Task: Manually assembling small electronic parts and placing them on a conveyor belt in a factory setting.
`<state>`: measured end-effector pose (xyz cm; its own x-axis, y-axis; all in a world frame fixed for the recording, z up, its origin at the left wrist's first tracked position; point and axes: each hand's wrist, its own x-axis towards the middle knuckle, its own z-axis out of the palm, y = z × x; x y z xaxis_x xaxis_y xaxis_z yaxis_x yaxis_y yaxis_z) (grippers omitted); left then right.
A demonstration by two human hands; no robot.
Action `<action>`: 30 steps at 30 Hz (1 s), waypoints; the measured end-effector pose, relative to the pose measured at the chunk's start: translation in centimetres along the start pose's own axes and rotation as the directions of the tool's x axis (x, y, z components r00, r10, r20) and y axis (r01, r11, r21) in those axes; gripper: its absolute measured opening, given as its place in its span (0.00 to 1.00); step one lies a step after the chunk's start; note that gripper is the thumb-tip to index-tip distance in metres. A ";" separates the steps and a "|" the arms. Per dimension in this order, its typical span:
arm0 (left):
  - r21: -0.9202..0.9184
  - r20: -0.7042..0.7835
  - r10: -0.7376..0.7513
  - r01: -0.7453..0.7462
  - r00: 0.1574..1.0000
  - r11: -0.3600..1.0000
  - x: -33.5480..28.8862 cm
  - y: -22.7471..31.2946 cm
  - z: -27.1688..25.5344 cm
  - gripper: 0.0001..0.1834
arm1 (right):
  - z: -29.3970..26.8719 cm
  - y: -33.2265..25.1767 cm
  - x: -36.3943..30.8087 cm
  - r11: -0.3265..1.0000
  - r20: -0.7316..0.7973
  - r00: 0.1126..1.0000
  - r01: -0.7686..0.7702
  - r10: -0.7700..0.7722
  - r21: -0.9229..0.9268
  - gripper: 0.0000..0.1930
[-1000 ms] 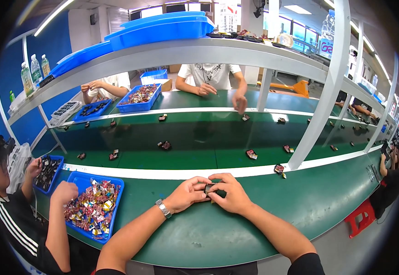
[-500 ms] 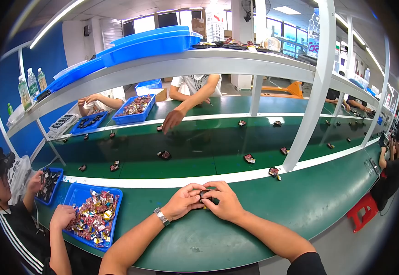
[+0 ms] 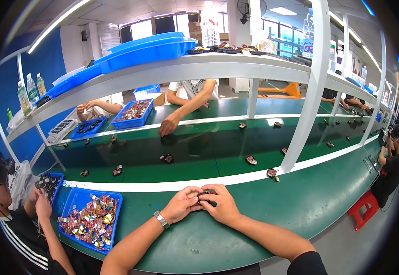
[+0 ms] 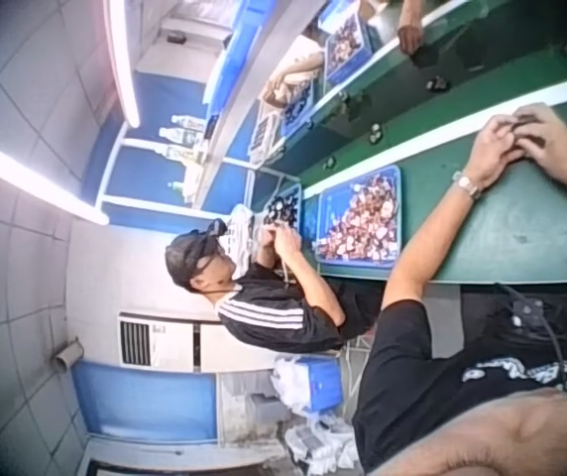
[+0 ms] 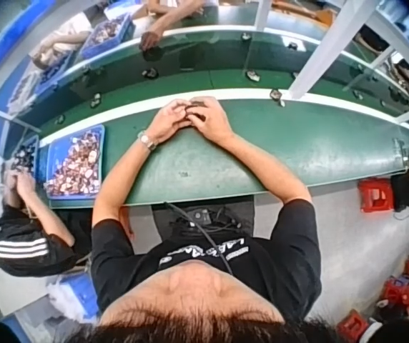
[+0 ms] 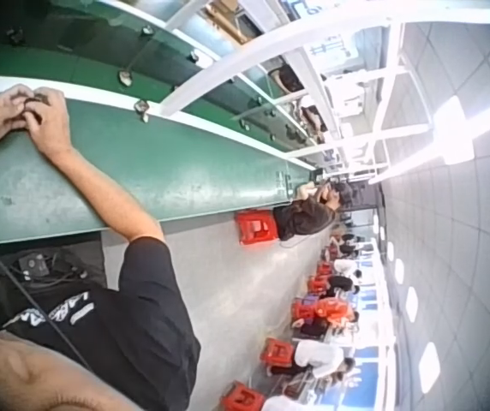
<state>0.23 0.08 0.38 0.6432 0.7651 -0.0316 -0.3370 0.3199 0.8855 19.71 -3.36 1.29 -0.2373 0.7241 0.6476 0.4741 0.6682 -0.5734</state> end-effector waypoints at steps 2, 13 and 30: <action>0.000 -0.001 0.016 -0.016 1.000 1.000 0.1 0.0 0.1 0.13 | 0.1 -0.1 0.1 1.000 0.000 1.000 -0.009 0.009 0.012 0.10; -0.075 0.055 0.145 -0.141 0.988 0.987 0.0 -0.1 0.0 0.11 | -0.6 -1.1 0.7 0.986 -0.094 0.985 0.140 -0.148 -0.089 0.13; -0.048 0.008 0.162 -0.161 0.987 0.986 0.0 -0.2 0.5 0.12 | 0.2 -1.1 0.8 0.999 -0.086 0.996 0.016 -0.013 0.038 0.11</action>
<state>0.67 -0.29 0.41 0.5858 0.8021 0.1159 -0.4687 0.2186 0.8559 18.85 -3.47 2.32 -0.1697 0.6982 0.6955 0.4379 0.6857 -0.5814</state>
